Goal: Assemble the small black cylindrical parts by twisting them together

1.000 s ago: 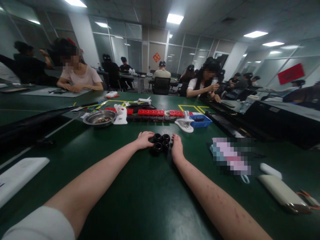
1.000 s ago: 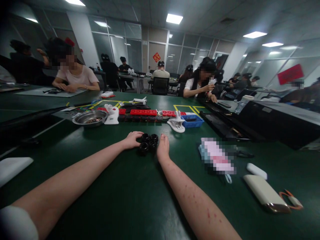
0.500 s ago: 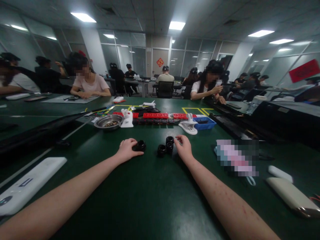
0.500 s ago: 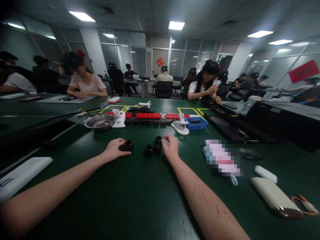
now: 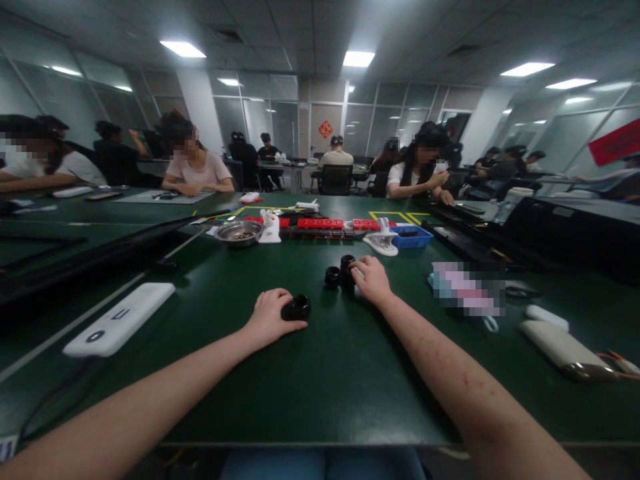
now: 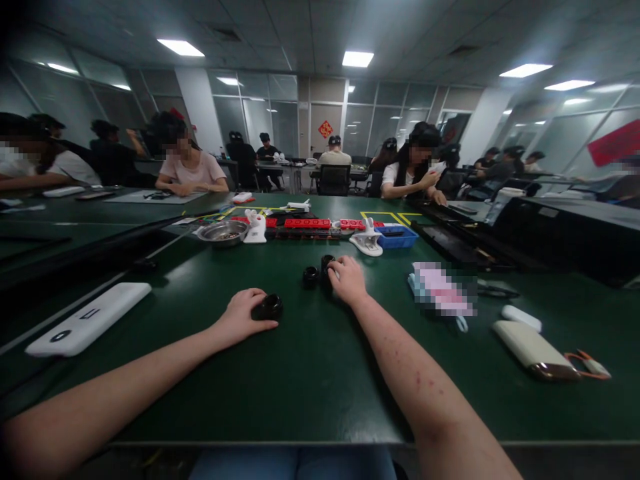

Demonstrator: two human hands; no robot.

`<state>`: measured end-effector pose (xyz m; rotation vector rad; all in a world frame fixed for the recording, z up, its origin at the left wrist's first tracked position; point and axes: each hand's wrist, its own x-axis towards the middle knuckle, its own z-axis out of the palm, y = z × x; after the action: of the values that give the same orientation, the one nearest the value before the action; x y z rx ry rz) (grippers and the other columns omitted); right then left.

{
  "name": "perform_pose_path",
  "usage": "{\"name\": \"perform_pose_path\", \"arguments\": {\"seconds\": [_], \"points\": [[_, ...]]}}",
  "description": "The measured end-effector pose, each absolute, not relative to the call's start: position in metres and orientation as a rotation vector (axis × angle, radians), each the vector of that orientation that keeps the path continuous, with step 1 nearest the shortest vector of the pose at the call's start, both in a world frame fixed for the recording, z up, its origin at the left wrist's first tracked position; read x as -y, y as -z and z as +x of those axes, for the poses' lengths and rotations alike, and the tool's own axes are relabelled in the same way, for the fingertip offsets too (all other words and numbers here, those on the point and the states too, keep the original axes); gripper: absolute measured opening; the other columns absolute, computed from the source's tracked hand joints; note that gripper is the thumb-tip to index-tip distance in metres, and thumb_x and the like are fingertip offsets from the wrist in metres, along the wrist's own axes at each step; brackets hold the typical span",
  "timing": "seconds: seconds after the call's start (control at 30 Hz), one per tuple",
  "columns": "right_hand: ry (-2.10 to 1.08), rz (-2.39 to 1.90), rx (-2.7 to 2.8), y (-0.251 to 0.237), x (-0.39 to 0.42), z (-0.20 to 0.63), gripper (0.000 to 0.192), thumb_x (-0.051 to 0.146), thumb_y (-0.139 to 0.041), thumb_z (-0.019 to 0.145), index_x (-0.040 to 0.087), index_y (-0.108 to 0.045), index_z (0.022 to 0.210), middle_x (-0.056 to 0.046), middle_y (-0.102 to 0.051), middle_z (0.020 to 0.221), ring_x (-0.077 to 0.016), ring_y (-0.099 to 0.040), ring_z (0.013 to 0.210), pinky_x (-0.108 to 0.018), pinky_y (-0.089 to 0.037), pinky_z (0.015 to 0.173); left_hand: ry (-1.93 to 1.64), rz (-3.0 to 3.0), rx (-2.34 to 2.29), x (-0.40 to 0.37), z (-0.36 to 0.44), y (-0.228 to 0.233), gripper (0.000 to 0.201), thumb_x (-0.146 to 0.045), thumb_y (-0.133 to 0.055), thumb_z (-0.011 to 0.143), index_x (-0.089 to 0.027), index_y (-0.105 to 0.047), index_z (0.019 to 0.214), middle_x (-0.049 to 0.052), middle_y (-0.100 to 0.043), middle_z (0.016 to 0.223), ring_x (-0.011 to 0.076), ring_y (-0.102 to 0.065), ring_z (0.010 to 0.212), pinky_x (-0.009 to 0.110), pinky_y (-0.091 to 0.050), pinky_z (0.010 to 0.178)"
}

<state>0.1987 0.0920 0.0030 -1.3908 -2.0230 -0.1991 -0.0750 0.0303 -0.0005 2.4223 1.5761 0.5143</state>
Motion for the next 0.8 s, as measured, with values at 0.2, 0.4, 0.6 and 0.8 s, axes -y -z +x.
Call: {"name": "perform_pose_path", "arguments": {"seconds": [0.2,0.4,0.6,0.8], "points": [[0.349,-1.391,1.987,-0.007,-0.07,0.18,0.047,0.04,-0.049,0.08,0.014,-0.047,0.119,-0.014,-0.047,0.116,-0.0288,-0.04,0.108,-0.042,-0.031,0.092,-0.553,2.418,-1.533,-0.019,-0.069,-0.002,0.057,-0.061,-0.061,0.063,-0.017,-0.059,0.099,0.009,-0.051,0.107,0.0303,-0.043,0.102,0.043,-0.036,0.088],[0.39,-1.408,1.997,-0.001,-0.077,0.161,0.067,0.045,-0.061,0.07,0.013,-0.039,0.125,-0.017,-0.038,0.129,-0.0328,-0.029,0.121,-0.05,-0.018,0.101,-0.563,2.454,-1.505,-0.017,-0.059,-0.007,0.056,-0.06,-0.066,0.058,-0.019,-0.06,0.096,0.008,-0.052,0.106,0.0301,-0.044,0.103,0.049,-0.029,0.095],[0.303,-1.438,2.012,-0.016,-0.068,0.163,0.06,0.043,-0.055,0.076,0.009,-0.039,0.123,-0.019,-0.04,0.128,-0.0316,-0.031,0.12,-0.05,-0.019,0.101,-0.585,2.421,-1.385,-0.024,-0.056,-0.007,0.052,-0.057,-0.066,0.062,-0.021,-0.059,0.098,0.006,-0.053,0.107,0.0278,-0.044,0.106,0.054,-0.017,0.1],[0.087,-1.381,2.241,-0.039,-0.019,0.137,0.023,0.038,-0.046,0.083,0.02,-0.057,0.09,-0.003,-0.061,0.08,-0.0168,-0.057,0.076,-0.026,-0.044,0.065,-0.636,2.412,-1.312,-0.035,-0.031,-0.002,0.048,-0.049,-0.073,0.055,-0.019,-0.062,0.091,0.006,-0.058,0.097,0.0271,-0.05,0.096,0.048,-0.027,0.096]]}}
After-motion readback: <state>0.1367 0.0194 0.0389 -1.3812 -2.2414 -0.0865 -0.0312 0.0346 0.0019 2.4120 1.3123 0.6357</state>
